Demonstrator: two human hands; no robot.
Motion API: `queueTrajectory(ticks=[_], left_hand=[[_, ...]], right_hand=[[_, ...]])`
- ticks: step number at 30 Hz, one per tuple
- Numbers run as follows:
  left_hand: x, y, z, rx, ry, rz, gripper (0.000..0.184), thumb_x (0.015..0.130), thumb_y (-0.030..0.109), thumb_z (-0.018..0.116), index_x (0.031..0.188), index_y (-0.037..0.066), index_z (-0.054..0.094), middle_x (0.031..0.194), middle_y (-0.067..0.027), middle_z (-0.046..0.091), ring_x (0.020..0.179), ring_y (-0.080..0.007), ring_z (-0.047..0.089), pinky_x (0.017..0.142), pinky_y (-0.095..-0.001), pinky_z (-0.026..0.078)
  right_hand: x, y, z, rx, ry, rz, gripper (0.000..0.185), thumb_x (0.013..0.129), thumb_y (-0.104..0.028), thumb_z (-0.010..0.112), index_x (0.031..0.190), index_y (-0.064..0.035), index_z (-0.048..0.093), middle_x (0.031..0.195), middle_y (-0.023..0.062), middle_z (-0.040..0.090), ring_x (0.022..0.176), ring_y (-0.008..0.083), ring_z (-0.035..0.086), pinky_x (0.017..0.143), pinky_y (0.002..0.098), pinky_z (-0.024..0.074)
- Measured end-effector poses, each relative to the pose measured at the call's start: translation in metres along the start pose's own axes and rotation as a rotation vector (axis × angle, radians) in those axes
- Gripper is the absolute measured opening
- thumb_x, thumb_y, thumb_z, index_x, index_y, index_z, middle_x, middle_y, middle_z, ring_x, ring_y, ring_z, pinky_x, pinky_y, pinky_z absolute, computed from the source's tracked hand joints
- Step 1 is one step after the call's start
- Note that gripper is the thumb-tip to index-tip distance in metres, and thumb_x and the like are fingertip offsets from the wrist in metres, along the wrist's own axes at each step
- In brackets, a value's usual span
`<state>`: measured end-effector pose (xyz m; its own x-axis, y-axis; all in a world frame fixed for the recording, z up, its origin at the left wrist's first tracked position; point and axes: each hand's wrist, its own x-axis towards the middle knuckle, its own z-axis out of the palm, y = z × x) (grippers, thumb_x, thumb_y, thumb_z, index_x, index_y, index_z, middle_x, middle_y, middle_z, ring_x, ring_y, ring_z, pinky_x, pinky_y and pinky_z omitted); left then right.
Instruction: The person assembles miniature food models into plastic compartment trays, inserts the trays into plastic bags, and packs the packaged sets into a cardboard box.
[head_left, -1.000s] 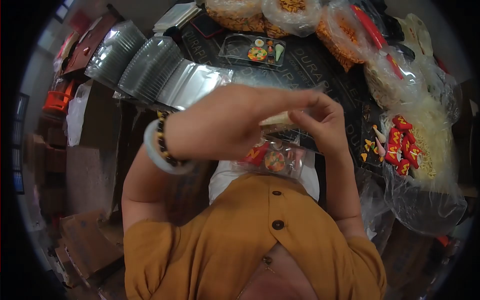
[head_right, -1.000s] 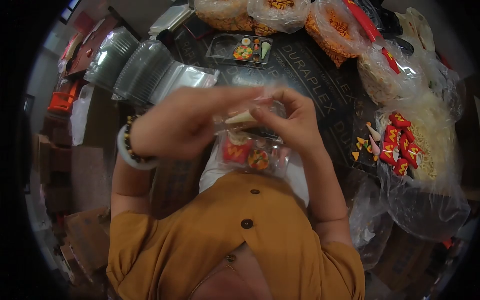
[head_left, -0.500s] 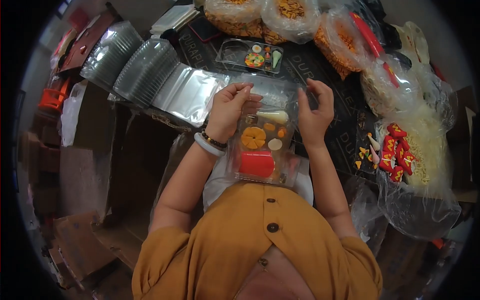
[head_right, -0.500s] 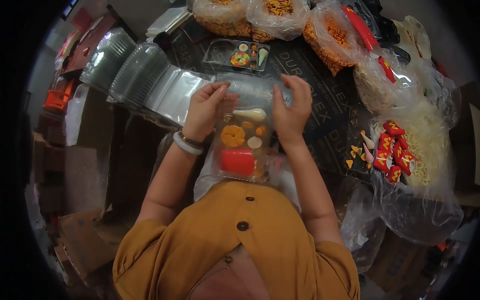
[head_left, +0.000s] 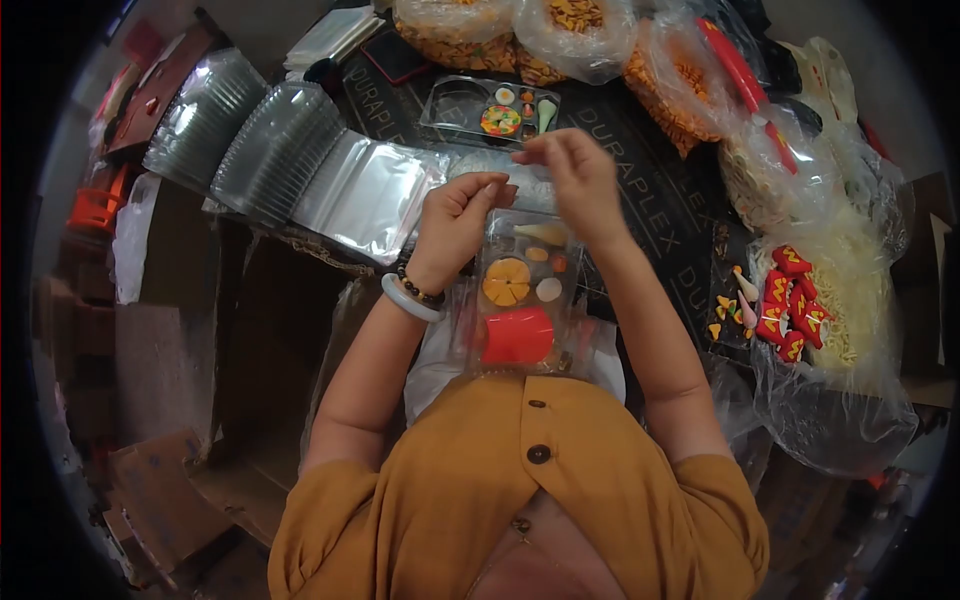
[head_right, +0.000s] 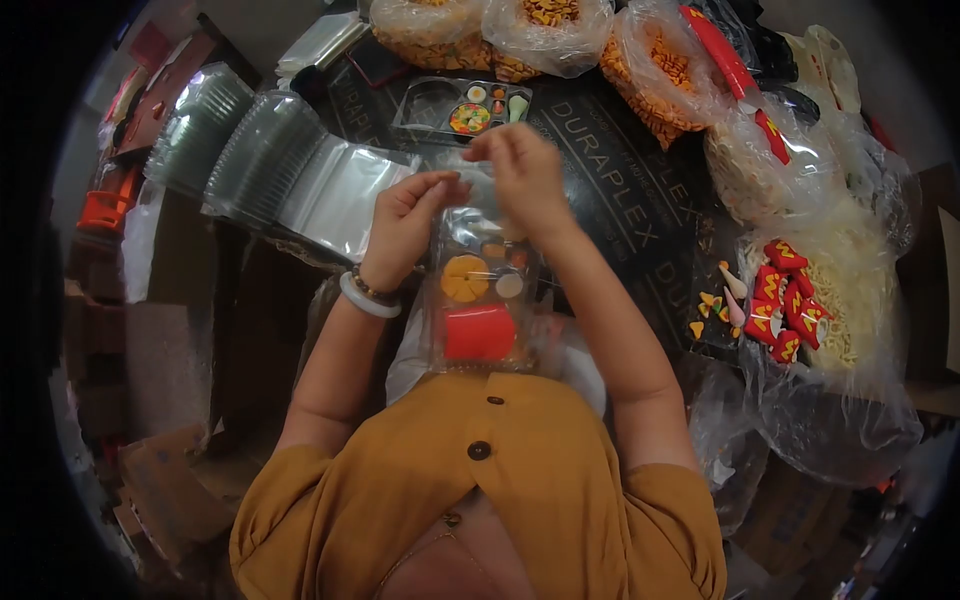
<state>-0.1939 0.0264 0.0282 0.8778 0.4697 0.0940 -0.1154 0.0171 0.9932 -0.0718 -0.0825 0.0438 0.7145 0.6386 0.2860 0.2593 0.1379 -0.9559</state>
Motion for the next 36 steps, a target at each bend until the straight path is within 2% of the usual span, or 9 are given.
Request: queueTrajectory(ticks=[5,7,13,15,20,22,26,32,36], left_hand=[[-0.002,-0.004,-0.007,-0.174,0.023,-0.095,0.02,0.093,0.009,0.049,0.106,-0.004,0.058,0.095,-0.0123,0.066,0.088,-0.0168,0.063,0.081,-0.0271,0.049],[0.0,-0.012,-0.008,-0.224,0.0,-0.092,0.02,0.093,0.01,0.049,0.105,-0.002,0.057,0.095,-0.0122,0.066,0.088,-0.0168,0.063,0.081,-0.0273,0.049],[0.0,-0.013,-0.008,-0.298,-0.043,-0.15,0.017,0.091,0.008,0.049,0.103,-0.001,0.058,0.096,-0.0103,0.066,0.091,-0.0158,0.062,0.082,-0.026,0.048],[-0.005,-0.013,-0.017,-0.223,-0.07,-0.146,0.016,0.09,0.007,0.049,0.102,0.0,0.058,0.101,-0.0108,0.065,0.095,-0.0175,0.061,0.083,-0.0275,0.048],[-0.027,-0.024,-0.029,-0.109,-0.217,0.119,0.02,0.085,0.006,0.052,0.104,0.0,0.057,0.117,-0.0123,0.058,0.105,-0.0229,0.057,0.085,-0.033,0.048],[-0.036,-0.011,-0.025,-0.742,-0.07,-0.235,0.026,0.084,0.008,0.056,0.108,0.0,0.055,0.12,-0.0156,0.053,0.108,-0.0259,0.054,0.085,-0.0377,0.047],[-0.035,-0.007,-0.018,-0.696,0.105,-0.586,0.032,0.083,0.009,0.059,0.112,-0.002,0.053,0.114,-0.014,0.056,0.1,-0.0212,0.057,0.081,-0.0326,0.049],[-0.058,0.015,0.002,-0.19,-0.146,-0.334,0.03,0.082,0.006,0.061,0.11,-0.004,0.056,0.098,-0.0056,0.063,0.081,-0.01,0.06,0.07,-0.0205,0.049],[-0.081,0.1,0.018,0.557,-0.089,0.75,0.04,0.064,-0.009,0.06,0.102,0.0,0.061,0.089,-0.0111,0.065,0.068,-0.0193,0.062,0.064,-0.0248,0.049]], right_hand=[[0.001,0.022,-0.145,0.456,0.547,-0.153,0.02,0.094,-0.02,0.051,0.092,-0.001,0.057,0.086,0.0054,0.061,0.076,0.0116,0.058,0.069,0.0241,0.0472],[-0.017,0.006,-0.149,-0.164,0.554,0.007,0.025,0.093,-0.024,0.053,0.103,-0.0014,0.057,0.091,0.0054,0.062,0.082,0.0115,0.055,0.074,0.0231,0.0447],[-0.051,0.021,-0.077,0.118,0.029,0.357,0.024,0.082,-0.011,0.065,0.105,-0.005,0.06,0.121,0.0082,0.055,0.104,0.0142,0.056,0.07,0.0212,0.044],[-0.054,0.017,-0.076,0.233,-0.14,0.459,0.013,0.081,0.001,0.057,0.093,-0.0037,0.061,0.12,0.0136,0.056,0.076,0.0056,0.054,0.055,0.0161,0.037],[-0.081,0.023,-0.066,0.273,-0.16,0.493,0.015,0.078,0.007,0.047,0.077,-0.0042,0.058,0.114,0.0157,0.06,0.065,0.0018,0.049,0.051,0.014,0.0331],[-0.088,0.031,-0.064,0.29,-0.143,0.478,0.018,0.077,0.008,0.044,0.076,-0.0042,0.057,0.112,0.0161,0.061,0.064,0.0019,0.048,0.051,0.0142,0.0333],[-0.095,0.036,-0.063,0.317,-0.156,0.356,0.022,0.075,0.009,0.04,0.072,-0.0038,0.057,0.113,0.0183,0.06,0.067,0.0046,0.051,0.054,0.015,0.0352],[-0.097,0.04,-0.09,0.456,-0.24,0.238,0.012,0.077,-0.005,0.049,0.075,-0.0023,0.061,0.118,0.0229,0.056,0.104,0.0242,0.055,0.079,0.0258,0.0436],[-0.079,0.017,-0.109,0.469,-0.059,0.111,0.019,0.08,-0.012,0.052,0.091,-0.0004,0.063,0.121,0.0176,0.056,0.104,0.0157,0.055,0.069,0.0168,0.0389]])
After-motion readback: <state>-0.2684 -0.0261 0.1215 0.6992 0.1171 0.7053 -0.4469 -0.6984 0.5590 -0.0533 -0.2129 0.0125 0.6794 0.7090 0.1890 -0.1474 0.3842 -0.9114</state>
